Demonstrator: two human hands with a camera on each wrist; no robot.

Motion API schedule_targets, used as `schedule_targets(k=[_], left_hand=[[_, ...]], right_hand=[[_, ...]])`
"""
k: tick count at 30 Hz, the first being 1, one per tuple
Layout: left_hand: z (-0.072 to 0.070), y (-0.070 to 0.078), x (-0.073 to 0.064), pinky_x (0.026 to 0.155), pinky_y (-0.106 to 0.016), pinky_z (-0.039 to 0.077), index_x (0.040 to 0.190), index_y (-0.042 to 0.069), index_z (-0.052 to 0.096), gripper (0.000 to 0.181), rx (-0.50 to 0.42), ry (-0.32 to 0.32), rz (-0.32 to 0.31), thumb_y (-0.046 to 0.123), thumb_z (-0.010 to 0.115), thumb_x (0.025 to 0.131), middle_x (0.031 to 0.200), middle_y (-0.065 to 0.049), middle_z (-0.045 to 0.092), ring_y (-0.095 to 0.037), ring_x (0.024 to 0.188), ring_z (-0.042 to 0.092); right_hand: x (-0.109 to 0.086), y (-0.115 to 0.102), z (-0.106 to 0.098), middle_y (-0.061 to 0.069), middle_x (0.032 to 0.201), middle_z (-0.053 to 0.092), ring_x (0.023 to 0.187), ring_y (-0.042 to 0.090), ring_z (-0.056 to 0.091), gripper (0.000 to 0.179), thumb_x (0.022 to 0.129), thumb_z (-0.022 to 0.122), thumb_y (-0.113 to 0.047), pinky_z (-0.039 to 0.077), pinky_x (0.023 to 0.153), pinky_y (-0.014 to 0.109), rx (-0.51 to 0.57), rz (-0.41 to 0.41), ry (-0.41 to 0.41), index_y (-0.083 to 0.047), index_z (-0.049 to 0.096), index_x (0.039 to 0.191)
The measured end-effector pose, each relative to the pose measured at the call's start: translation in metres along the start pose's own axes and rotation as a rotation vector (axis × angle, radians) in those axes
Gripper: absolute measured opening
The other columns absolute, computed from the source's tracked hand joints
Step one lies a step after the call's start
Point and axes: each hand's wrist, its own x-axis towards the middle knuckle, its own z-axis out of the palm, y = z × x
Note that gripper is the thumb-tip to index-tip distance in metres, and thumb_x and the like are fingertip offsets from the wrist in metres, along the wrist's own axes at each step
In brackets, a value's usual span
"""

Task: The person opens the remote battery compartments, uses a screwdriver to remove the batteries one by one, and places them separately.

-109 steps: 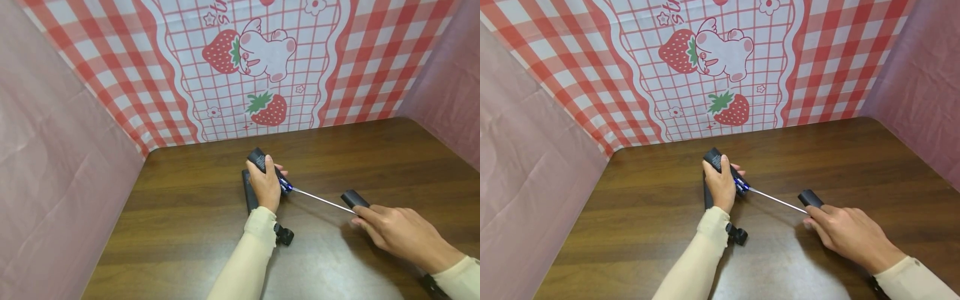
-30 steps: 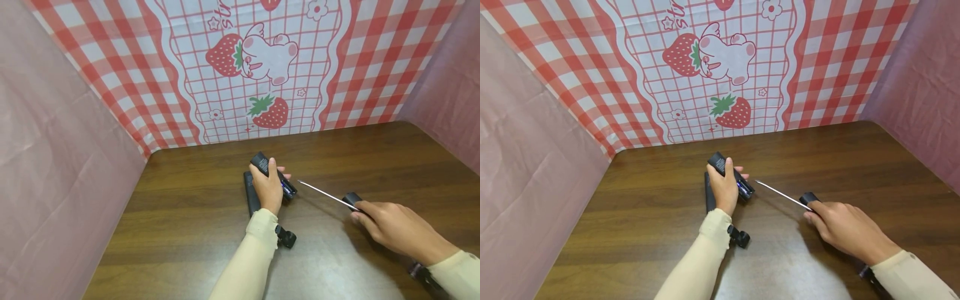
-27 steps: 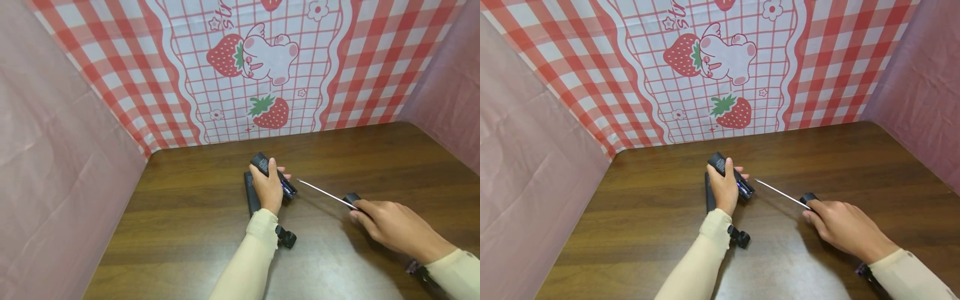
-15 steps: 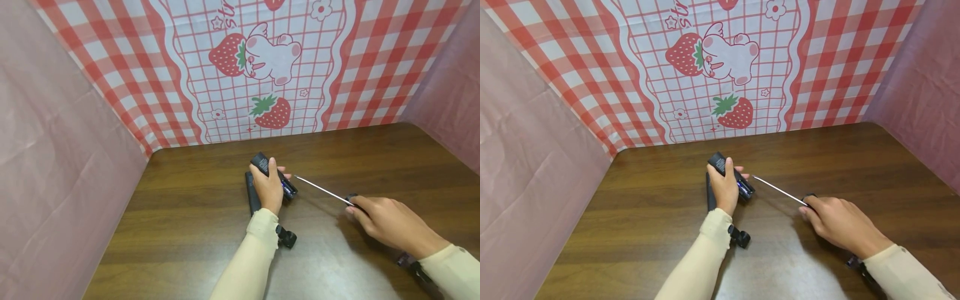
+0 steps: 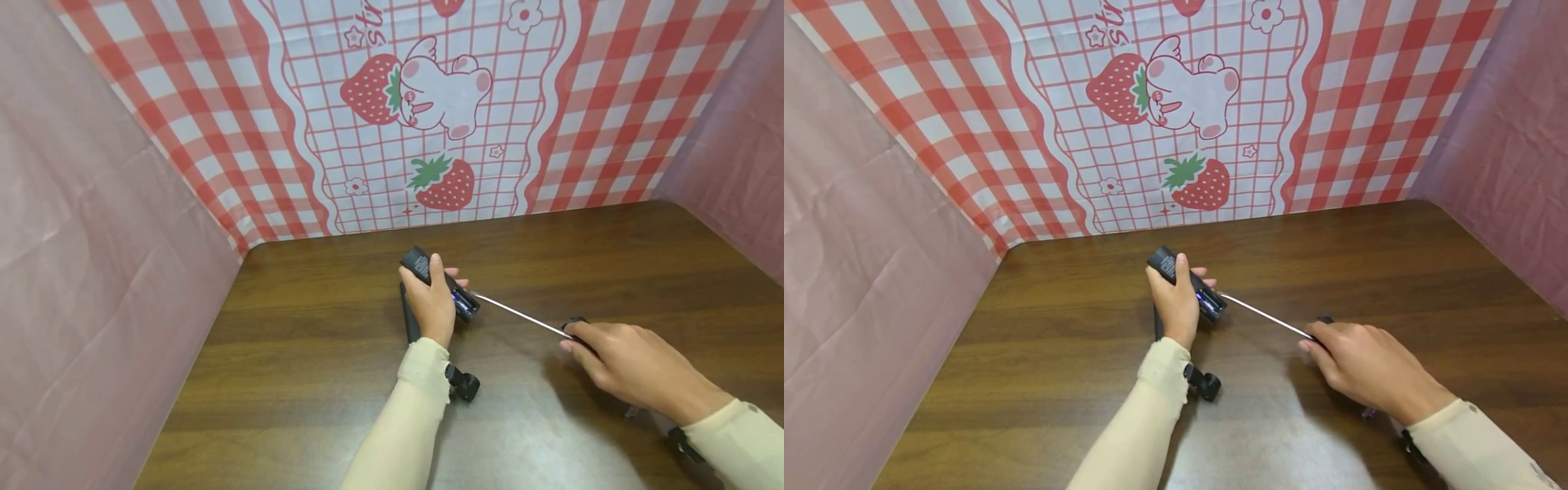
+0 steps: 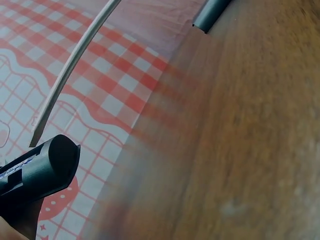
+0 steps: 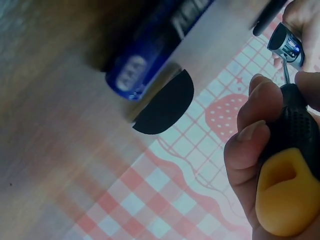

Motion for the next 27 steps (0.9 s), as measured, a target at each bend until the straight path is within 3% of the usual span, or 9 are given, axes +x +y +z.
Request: schedule_targets(k=[13,27], left_hand=[[-0.001,0.0025,-0.0001,0.053,-0.042,0.059,0.118,0.014,0.044,0.028,-0.011,-0.004,-0.038,0.035,0.055,0.104,0.073,-0.011,0.07,-0.029,0.055,0.07],[-0.0017,0.002,-0.0005,0.05,-0.044,0.058,0.111,0.012,0.047,0.031,-0.03,-0.094,-0.056,0.041,0.054,0.104,0.069,-0.019,0.067,-0.031,0.049,0.067]], right_hand=[[0.0023,-0.0055,-0.0058,-0.012,0.079,0.065,0.065,0.007,0.061,0.013,0.089,0.073,-0.025,0.052,0.055,0.04,-0.025,-0.1,0.039,-0.016,0.069,0.098],[0.005,-0.0081,-0.0065,-0.012,0.082,0.066,0.067,0.009,0.063,0.015,0.093,0.069,-0.028,0.053,0.055,0.039,-0.007,-0.145,0.064,-0.014,0.071,0.099]])
